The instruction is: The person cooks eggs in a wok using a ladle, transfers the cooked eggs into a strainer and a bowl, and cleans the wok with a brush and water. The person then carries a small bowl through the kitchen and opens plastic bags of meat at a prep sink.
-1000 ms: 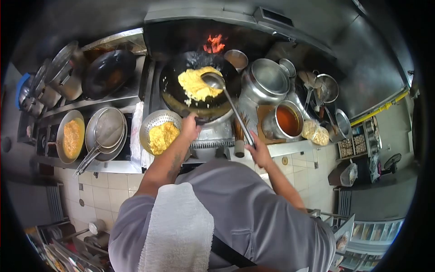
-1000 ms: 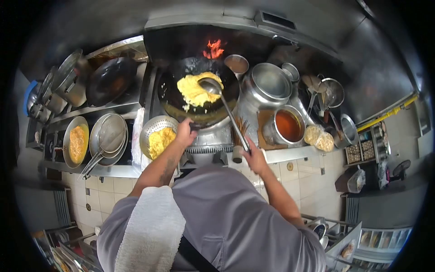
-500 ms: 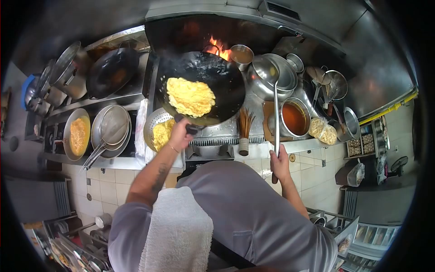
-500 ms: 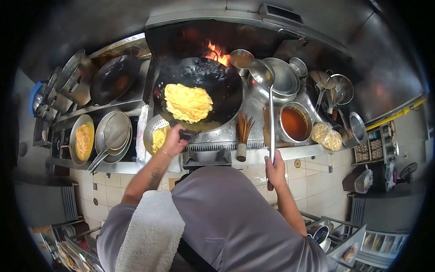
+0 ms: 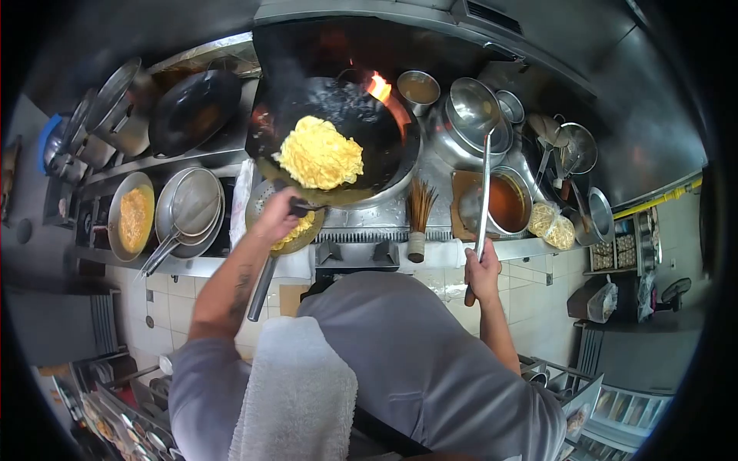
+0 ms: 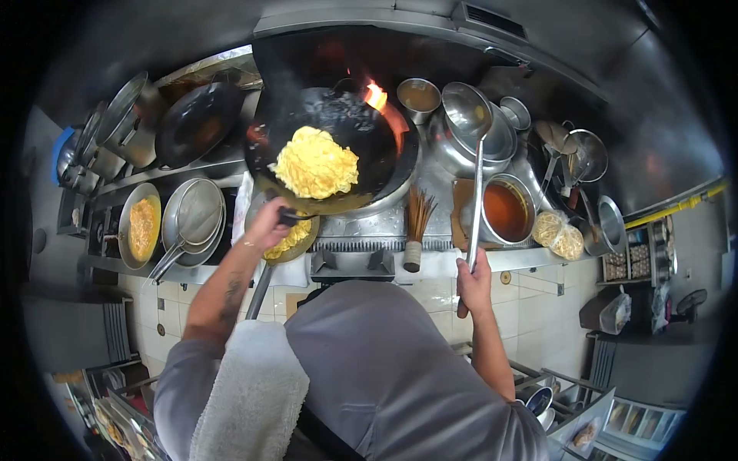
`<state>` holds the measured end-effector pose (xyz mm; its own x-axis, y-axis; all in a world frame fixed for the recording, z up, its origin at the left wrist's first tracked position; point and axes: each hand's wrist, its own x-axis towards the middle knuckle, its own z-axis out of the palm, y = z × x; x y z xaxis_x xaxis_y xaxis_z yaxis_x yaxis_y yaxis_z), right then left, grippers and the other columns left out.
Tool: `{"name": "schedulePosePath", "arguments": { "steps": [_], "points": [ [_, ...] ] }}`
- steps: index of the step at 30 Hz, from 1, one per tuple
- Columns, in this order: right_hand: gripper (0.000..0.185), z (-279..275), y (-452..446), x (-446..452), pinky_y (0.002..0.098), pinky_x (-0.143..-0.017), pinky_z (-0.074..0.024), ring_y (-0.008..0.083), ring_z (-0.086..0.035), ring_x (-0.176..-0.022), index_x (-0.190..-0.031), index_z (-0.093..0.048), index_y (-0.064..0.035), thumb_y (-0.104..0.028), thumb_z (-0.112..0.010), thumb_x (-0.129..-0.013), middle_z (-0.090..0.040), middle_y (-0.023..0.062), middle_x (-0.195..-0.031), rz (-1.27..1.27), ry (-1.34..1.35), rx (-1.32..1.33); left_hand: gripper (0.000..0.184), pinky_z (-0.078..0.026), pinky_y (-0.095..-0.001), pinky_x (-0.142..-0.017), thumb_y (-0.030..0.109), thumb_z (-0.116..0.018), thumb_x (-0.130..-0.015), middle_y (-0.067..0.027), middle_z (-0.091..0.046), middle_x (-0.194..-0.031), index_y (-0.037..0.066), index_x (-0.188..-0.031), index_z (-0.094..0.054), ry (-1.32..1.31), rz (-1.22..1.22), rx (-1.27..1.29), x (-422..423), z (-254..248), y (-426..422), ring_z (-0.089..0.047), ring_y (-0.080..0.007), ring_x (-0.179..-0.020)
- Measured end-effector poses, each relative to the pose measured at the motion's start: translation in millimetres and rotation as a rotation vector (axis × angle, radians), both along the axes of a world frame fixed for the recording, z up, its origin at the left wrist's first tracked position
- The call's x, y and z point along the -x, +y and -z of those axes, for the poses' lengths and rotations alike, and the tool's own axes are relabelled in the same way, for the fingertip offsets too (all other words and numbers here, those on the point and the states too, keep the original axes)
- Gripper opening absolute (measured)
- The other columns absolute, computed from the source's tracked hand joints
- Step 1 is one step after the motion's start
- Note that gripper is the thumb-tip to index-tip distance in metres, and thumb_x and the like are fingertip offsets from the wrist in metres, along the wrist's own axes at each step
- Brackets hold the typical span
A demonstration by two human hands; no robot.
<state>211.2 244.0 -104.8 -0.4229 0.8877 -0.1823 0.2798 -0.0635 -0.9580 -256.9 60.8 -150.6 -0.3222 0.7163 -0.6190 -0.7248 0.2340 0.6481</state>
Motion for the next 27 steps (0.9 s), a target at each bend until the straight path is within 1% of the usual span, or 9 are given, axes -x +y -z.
{"name": "schedulePosePath", "arguments": {
  "steps": [2, 4, 6, 8, 10, 14, 17, 22, 27],
  "points": [
    [0.034, 0, -2, 8, 0.0251, -0.042, -0.0381, 0.0068, -0.045, -0.045, -0.135, -0.050, -0.0048, -0.004, -0.056, -0.101, -0.051, -0.0022, -0.065, -0.007, 0.015, 0.026, 0.018, -0.029, -0.0234, -0.035, 0.024, -0.058, -0.092, -0.0033, -0.054, -0.066, 0.010, -0.082, -0.054, -0.069, -0.057, -0.078, -36, 22, 23, -0.040, -0.0105, -0.042],
    [0.034, -3, -1, 15, 0.0253, -0.042, -0.0388, 0.0067, -0.046, -0.046, -0.134, -0.050, -0.0041, -0.004, -0.057, -0.101, -0.051, -0.0016, -0.067, -0.017, 0.018, 0.035, 0.013, -0.029, -0.0240, -0.035, 0.022, -0.058, -0.091, -0.0070, -0.062, -0.072, 0.009, -0.092, -0.059, -0.061, -0.254, -0.026, -84, 12, 22, -0.039, -0.0122, -0.042],
    [0.034, -3, 3, 11, 0.0248, -0.041, -0.0378, 0.0067, -0.045, -0.045, -0.135, -0.050, -0.0039, -0.004, -0.056, -0.101, -0.051, -0.0016, -0.066, -0.012, -0.013, 0.010, 0.017, -0.029, -0.0239, -0.034, 0.023, -0.059, -0.089, -0.0098, -0.065, -0.073, 0.007, -0.094, -0.062, -0.225, -0.143, -0.172, -84, 36, -16, -0.038, -0.0130, -0.039],
    [0.034, -4, 6, 6, 0.0244, -0.040, -0.0367, 0.0066, -0.044, -0.043, -0.135, -0.050, -0.0038, -0.004, -0.055, -0.102, -0.050, -0.0016, -0.065, 0.001, -0.039, -0.013, 0.017, -0.030, -0.0245, -0.035, 0.024, -0.061, -0.089, -0.0090, -0.063, -0.070, 0.007, -0.093, -0.061, -0.248, -0.216, -0.110, -77, 19, -48, -0.040, -0.0126, -0.040],
    [0.034, -8, 6, -3, 0.0245, -0.040, -0.0366, 0.0064, -0.043, -0.043, -0.135, -0.049, -0.0042, -0.004, -0.056, -0.101, -0.050, -0.0017, -0.065, 0.013, -0.036, -0.024, 0.023, -0.029, -0.0233, -0.032, 0.024, -0.059, -0.088, -0.0110, -0.066, -0.072, 0.001, -0.085, -0.063, -0.302, -0.203, -0.059, -55, -2, -72, -0.040, -0.0123, -0.037],
    [0.034, -14, 1, -8, 0.0250, -0.043, -0.0367, 0.0059, -0.044, -0.047, -0.133, -0.052, -0.0058, -0.003, -0.057, -0.100, -0.050, -0.0031, -0.065, 0.046, -0.078, -0.015, 0.020, -0.031, -0.0224, -0.032, 0.024, -0.061, -0.088, -0.0056, -0.059, -0.063, 0.006, -0.080, -0.060, -0.095, -0.211, 0.068, -2, -26, -61, -0.040, -0.0119, -0.038],
    [0.033, -1, -1, -3, 0.0254, -0.043, -0.0373, 0.0063, -0.044, -0.047, -0.132, -0.051, -0.0048, -0.003, -0.058, -0.100, -0.050, -0.0026, -0.065, 0.041, -0.021, 0.003, 0.013, -0.028, -0.0231, -0.035, 0.023, -0.061, -0.090, -0.0044, -0.057, -0.069, 0.011, -0.088, -0.056, -0.006, -0.114, 0.007, 19, -9, -23, -0.040, -0.0113, -0.042],
    [0.031, -13, -4, 26, 0.0250, -0.042, -0.0388, 0.0064, -0.044, -0.046, -0.131, -0.051, -0.0024, -0.005, -0.058, -0.101, -0.050, -0.0021, -0.066, -0.006, -0.019, -0.014, 0.012, -0.027, -0.0248, -0.036, 0.021, -0.060, -0.092, -0.0044, -0.056, -0.074, 0.010, -0.089, -0.055, -0.136, -0.203, -0.075, -52, 43, 22, -0.040, -0.0117, -0.045],
    [0.030, -31, 7, 32, 0.0230, -0.043, -0.0391, 0.0054, -0.044, -0.047, -0.132, -0.051, -0.0022, -0.008, -0.056, -0.103, -0.049, -0.0027, -0.066, -0.053, -0.074, -0.076, 0.016, -0.027, -0.0241, -0.034, 0.023, -0.058, -0.090, -0.0096, -0.066, -0.073, 0.008, -0.087, -0.062, -0.200, -0.128, -0.157, -57, 22, -53, -0.039, -0.0118, -0.040]
  ]
}}
